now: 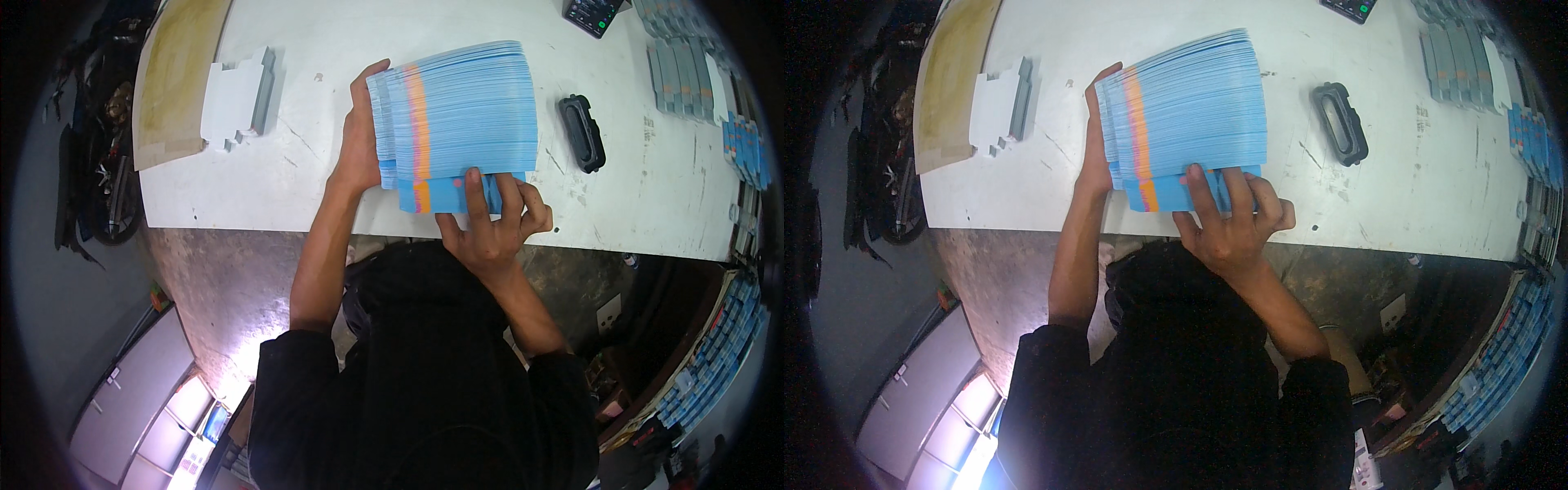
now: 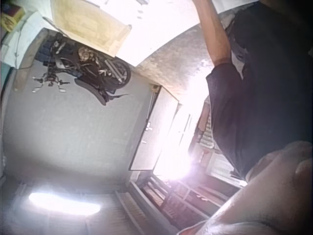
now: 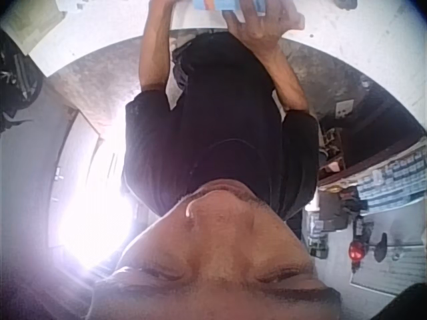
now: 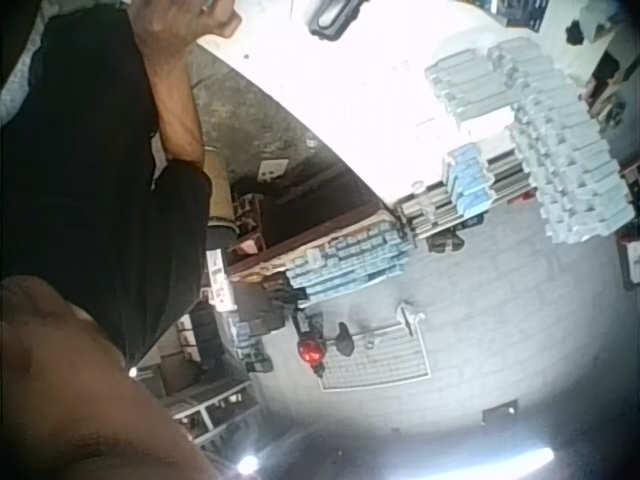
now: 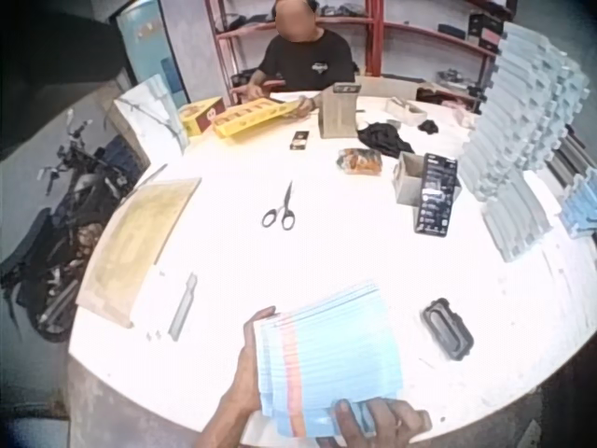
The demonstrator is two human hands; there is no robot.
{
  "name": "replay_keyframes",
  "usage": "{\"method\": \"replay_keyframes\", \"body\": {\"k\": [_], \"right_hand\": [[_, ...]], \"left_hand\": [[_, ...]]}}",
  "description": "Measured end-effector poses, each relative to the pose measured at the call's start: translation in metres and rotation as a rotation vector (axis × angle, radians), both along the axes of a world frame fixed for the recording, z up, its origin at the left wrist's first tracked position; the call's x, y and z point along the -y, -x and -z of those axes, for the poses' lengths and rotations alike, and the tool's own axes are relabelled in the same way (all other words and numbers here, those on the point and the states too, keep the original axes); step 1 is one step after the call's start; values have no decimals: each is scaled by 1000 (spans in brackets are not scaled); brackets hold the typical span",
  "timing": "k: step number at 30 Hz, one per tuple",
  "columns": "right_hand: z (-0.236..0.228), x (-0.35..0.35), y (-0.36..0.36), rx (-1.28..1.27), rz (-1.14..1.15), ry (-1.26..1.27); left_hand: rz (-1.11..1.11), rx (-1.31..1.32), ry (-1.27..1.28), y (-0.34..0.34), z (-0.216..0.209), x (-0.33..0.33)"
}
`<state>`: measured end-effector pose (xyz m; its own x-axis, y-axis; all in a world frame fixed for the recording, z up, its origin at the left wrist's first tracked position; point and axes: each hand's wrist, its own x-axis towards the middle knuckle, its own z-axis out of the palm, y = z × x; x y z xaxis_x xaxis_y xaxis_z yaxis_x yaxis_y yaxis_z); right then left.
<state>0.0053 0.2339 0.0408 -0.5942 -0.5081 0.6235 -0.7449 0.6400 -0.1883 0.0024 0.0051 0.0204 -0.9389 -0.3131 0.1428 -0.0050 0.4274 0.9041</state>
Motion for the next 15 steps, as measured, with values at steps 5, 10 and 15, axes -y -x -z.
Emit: {"method": "replay_keyframes", "body": {"k": [5,10,15], "right_hand": [[0,-1,0,7,-2,-4],[-3,-1,-3,-13,-11,85],[-5,-2,1,15,-66,103]], "left_hand": [[0,-21,22,1,0,0],[-3,-23,13,0,1,0],[-7,-12,2,0,1,0]]}}
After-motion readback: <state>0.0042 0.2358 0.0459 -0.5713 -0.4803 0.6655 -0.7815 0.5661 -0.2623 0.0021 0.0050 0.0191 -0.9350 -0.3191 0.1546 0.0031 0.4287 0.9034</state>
